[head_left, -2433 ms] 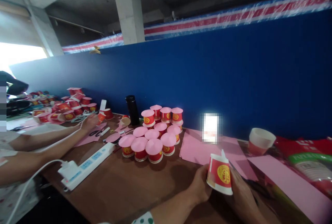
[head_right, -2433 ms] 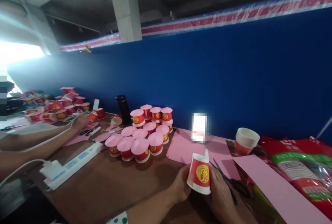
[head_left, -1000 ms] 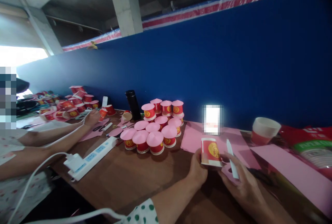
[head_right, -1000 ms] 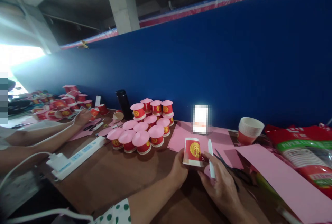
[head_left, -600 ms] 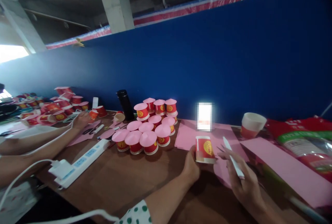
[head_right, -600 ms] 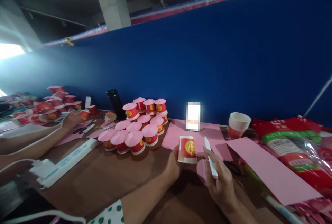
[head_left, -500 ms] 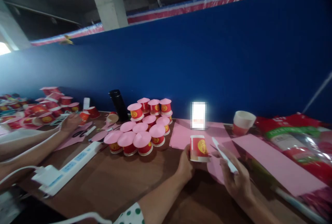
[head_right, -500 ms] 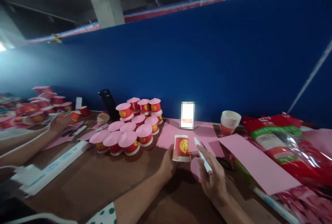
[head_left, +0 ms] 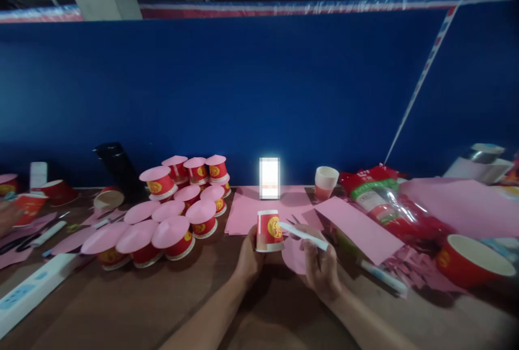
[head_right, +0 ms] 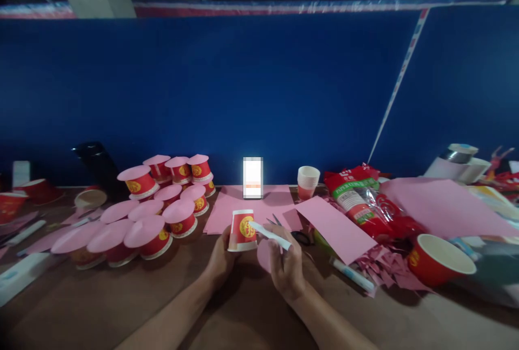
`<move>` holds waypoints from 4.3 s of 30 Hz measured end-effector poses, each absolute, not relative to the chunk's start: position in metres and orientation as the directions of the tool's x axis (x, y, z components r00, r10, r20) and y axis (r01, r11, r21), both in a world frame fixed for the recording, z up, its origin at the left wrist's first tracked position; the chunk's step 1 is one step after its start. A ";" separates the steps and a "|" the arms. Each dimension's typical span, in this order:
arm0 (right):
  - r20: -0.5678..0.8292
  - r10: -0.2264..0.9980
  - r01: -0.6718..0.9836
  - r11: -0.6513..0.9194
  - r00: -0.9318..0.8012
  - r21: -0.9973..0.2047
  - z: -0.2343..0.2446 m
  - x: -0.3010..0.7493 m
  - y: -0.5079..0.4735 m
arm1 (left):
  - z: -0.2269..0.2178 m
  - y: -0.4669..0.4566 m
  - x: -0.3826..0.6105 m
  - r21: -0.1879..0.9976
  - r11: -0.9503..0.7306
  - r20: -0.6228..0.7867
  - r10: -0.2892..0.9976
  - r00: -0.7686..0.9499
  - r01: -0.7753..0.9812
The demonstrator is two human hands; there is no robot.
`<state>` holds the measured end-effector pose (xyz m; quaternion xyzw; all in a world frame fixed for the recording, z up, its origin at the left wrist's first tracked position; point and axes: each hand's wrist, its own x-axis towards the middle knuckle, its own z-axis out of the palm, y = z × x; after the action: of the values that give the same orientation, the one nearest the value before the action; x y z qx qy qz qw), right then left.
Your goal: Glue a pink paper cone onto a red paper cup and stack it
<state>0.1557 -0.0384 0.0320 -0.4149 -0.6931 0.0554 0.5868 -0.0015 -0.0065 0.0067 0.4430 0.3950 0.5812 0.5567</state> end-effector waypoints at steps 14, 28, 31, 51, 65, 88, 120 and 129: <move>0.812 0.578 0.477 0.739 -0.086 -0.476 0.033 0.151 -0.040 | 0.000 -0.005 0.003 0.921 -0.002 -0.009 1.000 -0.025 -0.390; 0.786 0.610 0.531 0.700 -0.095 -0.478 0.024 0.149 -0.032 | -0.011 0.001 -0.002 0.932 -0.094 0.087 0.996 -0.037 -0.350; 0.787 0.610 0.539 0.695 -0.093 -0.476 0.026 0.147 -0.033 | -0.013 0.002 -0.002 0.935 -0.110 0.103 0.994 -0.037 -0.337; 0.737 0.651 0.567 0.682 -0.182 -0.462 0.018 0.144 -0.033 | -0.011 0.003 -0.002 0.910 -0.020 0.021 1.000 -0.001 -0.414; 0.728 0.659 0.586 0.671 -0.191 -0.454 0.016 0.145 -0.031 | -0.001 -0.001 -0.001 0.924 0.012 -0.005 1.000 0.019 -0.381; 0.728 0.651 0.619 0.667 -0.214 -0.414 0.018 0.145 -0.031 | -0.012 0.004 -0.003 0.945 -0.076 0.077 0.997 -0.009 -0.317; 0.719 0.661 0.618 0.662 -0.216 -0.423 0.020 0.144 -0.030 | 0.001 -0.003 -0.003 0.967 -0.086 0.083 0.996 -0.022 -0.239; 0.725 0.658 0.627 0.656 -0.203 -0.420 0.018 0.142 -0.029 | -0.003 -0.001 -0.004 0.973 -0.085 0.082 0.996 -0.023 -0.216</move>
<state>0.1420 -0.0288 0.0182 -0.4142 -0.7754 0.0161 0.4764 -0.0038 -0.0014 -0.0027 0.4599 0.4244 0.5755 0.5265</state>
